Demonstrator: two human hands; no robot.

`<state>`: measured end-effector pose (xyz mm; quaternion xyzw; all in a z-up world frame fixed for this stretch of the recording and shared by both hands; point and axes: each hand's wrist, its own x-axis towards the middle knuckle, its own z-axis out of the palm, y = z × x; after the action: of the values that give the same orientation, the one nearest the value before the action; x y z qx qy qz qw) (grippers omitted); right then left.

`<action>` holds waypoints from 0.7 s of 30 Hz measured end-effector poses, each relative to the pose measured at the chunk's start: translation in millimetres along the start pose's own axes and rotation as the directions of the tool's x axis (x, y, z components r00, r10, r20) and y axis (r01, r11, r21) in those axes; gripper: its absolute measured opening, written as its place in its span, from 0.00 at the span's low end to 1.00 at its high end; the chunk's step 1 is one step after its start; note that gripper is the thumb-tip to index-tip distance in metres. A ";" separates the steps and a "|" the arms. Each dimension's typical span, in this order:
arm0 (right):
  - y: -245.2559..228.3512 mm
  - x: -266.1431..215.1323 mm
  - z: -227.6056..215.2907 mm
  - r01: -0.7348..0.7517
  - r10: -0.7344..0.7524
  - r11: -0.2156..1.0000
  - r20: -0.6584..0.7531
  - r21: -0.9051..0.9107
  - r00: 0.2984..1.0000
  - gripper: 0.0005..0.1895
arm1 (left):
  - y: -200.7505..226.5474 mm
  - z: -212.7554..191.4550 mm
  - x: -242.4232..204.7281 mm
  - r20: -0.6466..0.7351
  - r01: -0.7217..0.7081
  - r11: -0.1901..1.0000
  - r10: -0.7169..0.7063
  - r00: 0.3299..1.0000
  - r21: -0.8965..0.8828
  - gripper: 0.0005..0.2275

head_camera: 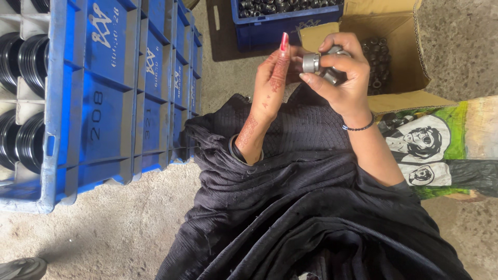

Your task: The person sits on the floor and repeatedly picks up small cylindrical metal parts from a cardboard box, holds them in the left hand, and transfers them into a blue plastic crate. The person handles the parts one at a time or in small groups throughout the clip.

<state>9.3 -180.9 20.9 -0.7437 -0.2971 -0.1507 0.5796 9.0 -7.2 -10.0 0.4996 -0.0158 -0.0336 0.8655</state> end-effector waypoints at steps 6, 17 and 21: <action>1.2 0.2 1.5 -0.067 0.065 0.994 0.033 0.091 0.997 0.11 | -7.1 -8.4 -0.3 0.048 -0.138 0.990 0.136 0.990 0.034 0.20; 1.0 2.2 1.7 -0.033 0.033 0.999 0.026 -0.011 0.999 0.13 | 10.4 -4.9 -8.2 0.065 -0.286 0.911 0.318 0.946 -0.298 0.17; 0.3 2.3 1.7 0.015 -0.014 0.998 0.012 -0.067 1.000 0.13 | 12.8 -4.1 -7.0 0.069 0.052 0.988 -0.042 0.997 -0.147 0.20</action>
<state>11.1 -178.7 21.4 -0.7614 -0.3005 -0.1603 0.5516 2.8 3.2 -0.9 0.4325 -0.0299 -0.0717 0.8983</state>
